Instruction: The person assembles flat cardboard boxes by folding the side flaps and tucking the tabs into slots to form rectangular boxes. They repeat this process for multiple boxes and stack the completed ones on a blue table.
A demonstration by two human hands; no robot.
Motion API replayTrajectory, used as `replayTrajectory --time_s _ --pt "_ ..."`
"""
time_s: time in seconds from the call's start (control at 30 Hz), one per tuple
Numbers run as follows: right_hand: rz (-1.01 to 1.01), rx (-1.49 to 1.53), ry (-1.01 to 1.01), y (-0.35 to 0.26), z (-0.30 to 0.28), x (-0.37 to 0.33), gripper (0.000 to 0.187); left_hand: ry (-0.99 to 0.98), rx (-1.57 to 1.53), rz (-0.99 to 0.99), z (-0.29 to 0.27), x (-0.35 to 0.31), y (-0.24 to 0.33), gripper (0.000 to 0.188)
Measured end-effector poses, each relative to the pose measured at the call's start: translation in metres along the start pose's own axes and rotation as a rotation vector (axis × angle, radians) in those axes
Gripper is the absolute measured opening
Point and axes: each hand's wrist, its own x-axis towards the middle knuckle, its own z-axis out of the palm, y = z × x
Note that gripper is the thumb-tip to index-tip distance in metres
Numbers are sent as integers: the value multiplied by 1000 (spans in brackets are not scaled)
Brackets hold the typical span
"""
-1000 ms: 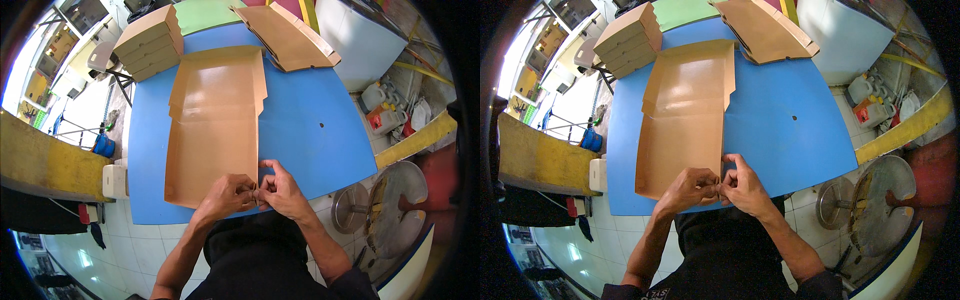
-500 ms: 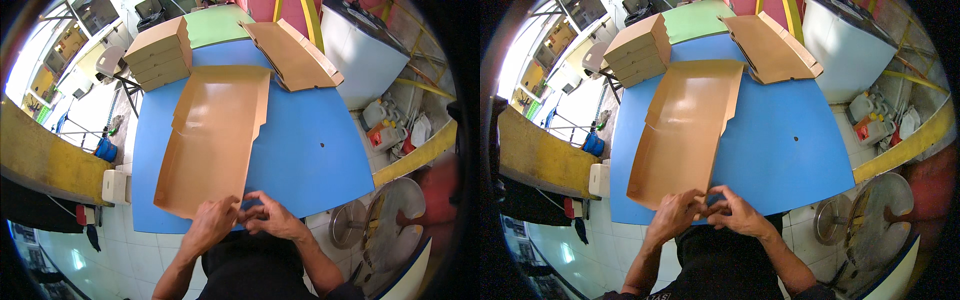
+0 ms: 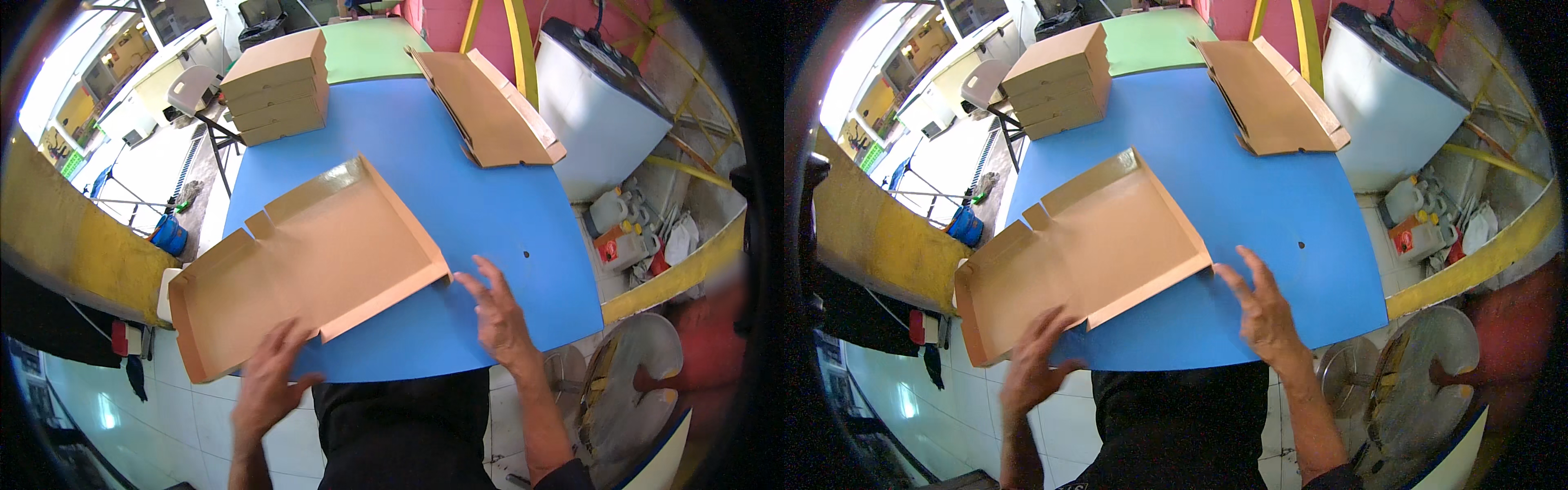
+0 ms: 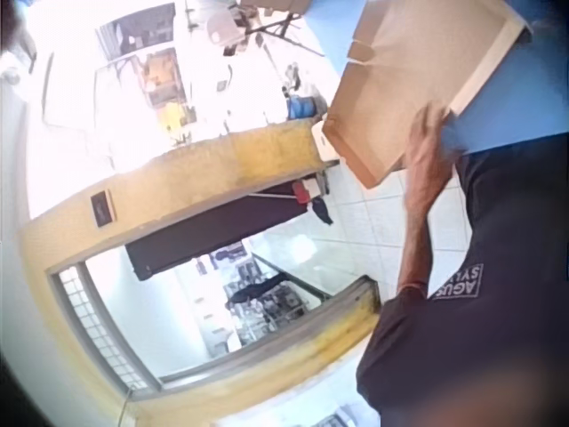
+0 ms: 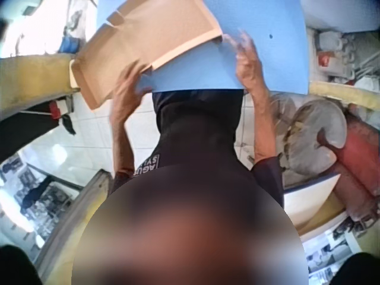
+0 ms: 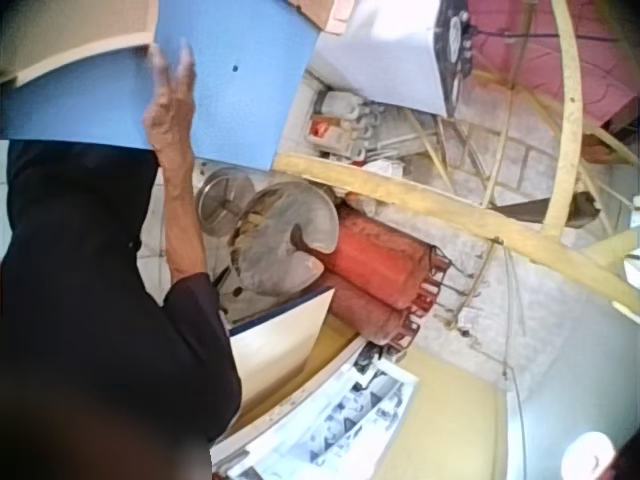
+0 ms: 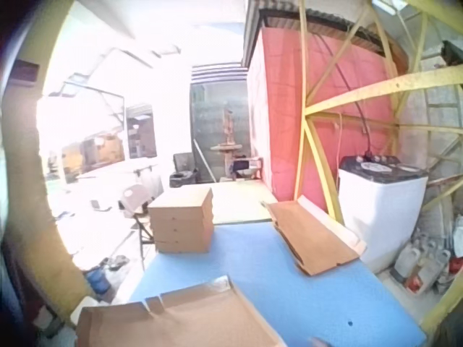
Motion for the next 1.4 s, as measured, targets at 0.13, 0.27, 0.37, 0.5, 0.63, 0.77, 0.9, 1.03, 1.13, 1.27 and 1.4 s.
replayTrajectory --time_s 0.13,0.27,0.37,0.5,0.63,0.77,0.9,1.03,1.13,1.27,1.4 --pt "-179 -74 24 -5 23 17 45 80 21 215 59 60 37 53" --pt "-133 -121 101 5 16 12 33 -47 -80 199 66 70 38 40" --pt "24 -32 -11 16 -3 -13 16 -82 -195 254 67 52 39 37" --pt "265 353 10 17 -13 -46 16 -118 -310 282 68 44 39 39" --pt "356 369 129 13 -7 -60 14 -273 -341 222 62 53 44 35" --pt "428 352 186 9 -5 -59 15 -363 -270 176 57 63 51 30" --pt "718 507 84 3 -12 -57 18 -367 -333 205 55 70 51 22" --pt "455 412 198 -11 -13 -56 24 -361 -350 197 55 76 58 23" --pt "290 299 255 -23 -9 -55 44 -409 -300 138 57 84 73 32" --pt "388 263 272 -28 -8 -60 51 -474 -250 278 65 102 99 42" --pt "460 313 216 -30 -4 -69 45 -372 -158 526 85 123 129 32"
